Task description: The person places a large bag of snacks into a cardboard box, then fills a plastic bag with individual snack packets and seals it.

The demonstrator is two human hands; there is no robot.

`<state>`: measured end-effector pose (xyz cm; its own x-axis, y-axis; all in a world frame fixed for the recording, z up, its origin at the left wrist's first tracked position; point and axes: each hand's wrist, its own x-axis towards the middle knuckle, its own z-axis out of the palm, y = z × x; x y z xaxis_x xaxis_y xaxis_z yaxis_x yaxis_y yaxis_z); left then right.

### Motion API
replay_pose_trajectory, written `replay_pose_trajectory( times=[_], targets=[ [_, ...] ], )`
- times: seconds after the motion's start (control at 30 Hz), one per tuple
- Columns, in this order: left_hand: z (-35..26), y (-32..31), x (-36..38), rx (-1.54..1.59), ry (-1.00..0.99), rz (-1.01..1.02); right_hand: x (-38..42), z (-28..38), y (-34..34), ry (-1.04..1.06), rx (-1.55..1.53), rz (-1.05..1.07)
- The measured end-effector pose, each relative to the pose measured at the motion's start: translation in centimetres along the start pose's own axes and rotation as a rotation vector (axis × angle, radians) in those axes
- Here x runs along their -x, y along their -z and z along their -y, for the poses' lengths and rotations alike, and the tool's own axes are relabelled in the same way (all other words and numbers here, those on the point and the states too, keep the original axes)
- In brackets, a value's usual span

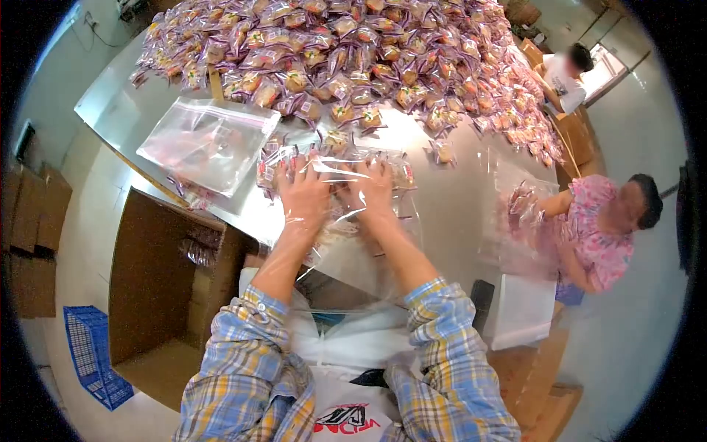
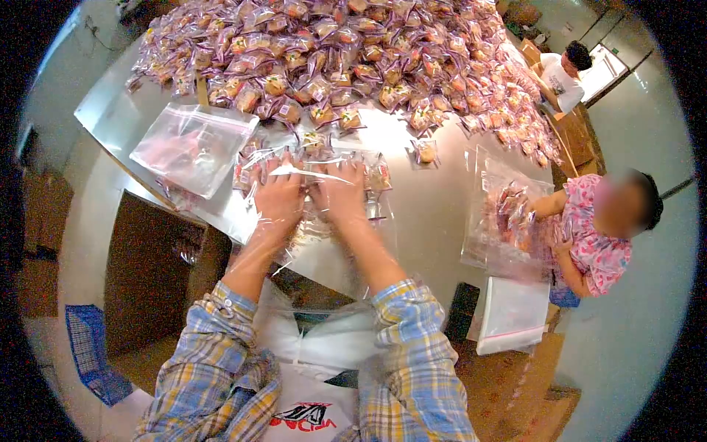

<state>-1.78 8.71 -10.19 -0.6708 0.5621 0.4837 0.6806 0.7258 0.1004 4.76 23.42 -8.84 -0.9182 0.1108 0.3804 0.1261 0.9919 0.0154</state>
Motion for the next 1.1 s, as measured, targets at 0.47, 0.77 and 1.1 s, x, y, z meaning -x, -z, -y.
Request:
replay_pose_trajectory(
  times=[0.47,0.77,1.1],
  targets=[
    [-2.0,-0.5,-1.3,-0.111,-0.037,0.064,1.6,-2.8,-0.9,-0.071,-0.256,-0.104],
    [-2.7,-0.8,-1.5,0.013,-0.027,0.086,2.3,-3.8,0.2,-0.062,-0.444,-0.207],
    [-3.4,1.1,-3.1,-0.039,-0.036,0.222,1.4,-4.4,0.5,-0.035,-0.249,-0.135]
  ],
)
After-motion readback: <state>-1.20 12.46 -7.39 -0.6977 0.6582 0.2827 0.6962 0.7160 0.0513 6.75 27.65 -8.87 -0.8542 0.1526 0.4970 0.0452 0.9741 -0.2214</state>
